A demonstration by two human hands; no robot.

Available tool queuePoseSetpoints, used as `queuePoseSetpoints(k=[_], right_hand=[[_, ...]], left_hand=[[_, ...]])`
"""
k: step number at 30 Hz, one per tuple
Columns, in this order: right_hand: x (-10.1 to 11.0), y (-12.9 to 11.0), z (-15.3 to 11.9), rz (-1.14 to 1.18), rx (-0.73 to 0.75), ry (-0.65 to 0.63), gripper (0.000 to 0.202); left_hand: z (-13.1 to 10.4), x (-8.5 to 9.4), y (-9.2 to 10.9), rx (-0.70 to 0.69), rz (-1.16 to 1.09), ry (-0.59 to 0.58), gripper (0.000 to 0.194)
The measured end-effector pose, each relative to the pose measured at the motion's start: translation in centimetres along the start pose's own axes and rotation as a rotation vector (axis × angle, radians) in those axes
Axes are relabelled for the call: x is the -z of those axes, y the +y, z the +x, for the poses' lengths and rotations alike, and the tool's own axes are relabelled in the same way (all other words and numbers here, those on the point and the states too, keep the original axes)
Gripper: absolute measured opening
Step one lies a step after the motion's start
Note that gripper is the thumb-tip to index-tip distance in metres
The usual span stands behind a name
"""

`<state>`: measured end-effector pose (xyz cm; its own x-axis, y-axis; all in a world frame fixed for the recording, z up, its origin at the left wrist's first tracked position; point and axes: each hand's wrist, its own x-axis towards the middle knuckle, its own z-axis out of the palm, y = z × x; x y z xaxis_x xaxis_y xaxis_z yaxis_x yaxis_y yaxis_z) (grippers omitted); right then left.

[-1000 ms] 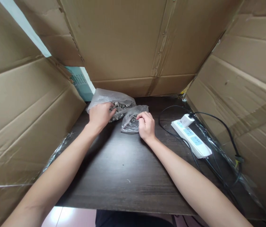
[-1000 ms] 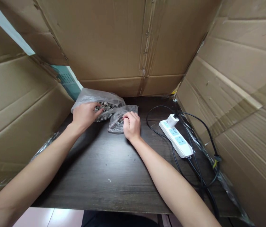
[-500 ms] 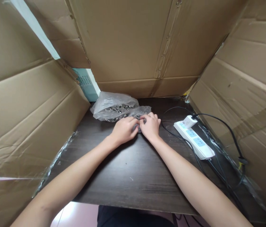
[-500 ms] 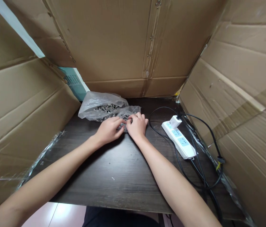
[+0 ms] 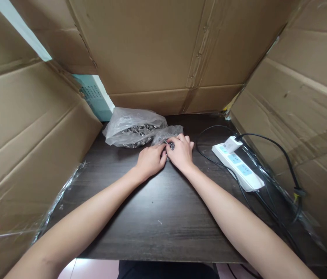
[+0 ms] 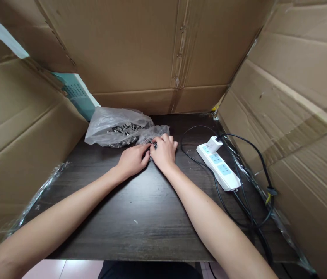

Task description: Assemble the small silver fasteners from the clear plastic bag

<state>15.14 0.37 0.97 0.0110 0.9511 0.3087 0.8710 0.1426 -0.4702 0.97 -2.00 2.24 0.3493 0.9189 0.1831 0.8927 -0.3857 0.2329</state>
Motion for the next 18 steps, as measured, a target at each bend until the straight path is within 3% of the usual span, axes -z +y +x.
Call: queuePoseSetpoints(k=[11,18], right_hand=[[-0.29,0.38,-0.01,0.011,0.033,0.015,0.020],[-0.38,0.31,-0.10,-0.001,0.074,0.035,0.019]], left_hand=[[0.07,0.20,-0.89,-0.009,-0.077,0.012,0.027],[0.21,-0.16,-0.98,0.031,-0.104,0.042,0.033]])
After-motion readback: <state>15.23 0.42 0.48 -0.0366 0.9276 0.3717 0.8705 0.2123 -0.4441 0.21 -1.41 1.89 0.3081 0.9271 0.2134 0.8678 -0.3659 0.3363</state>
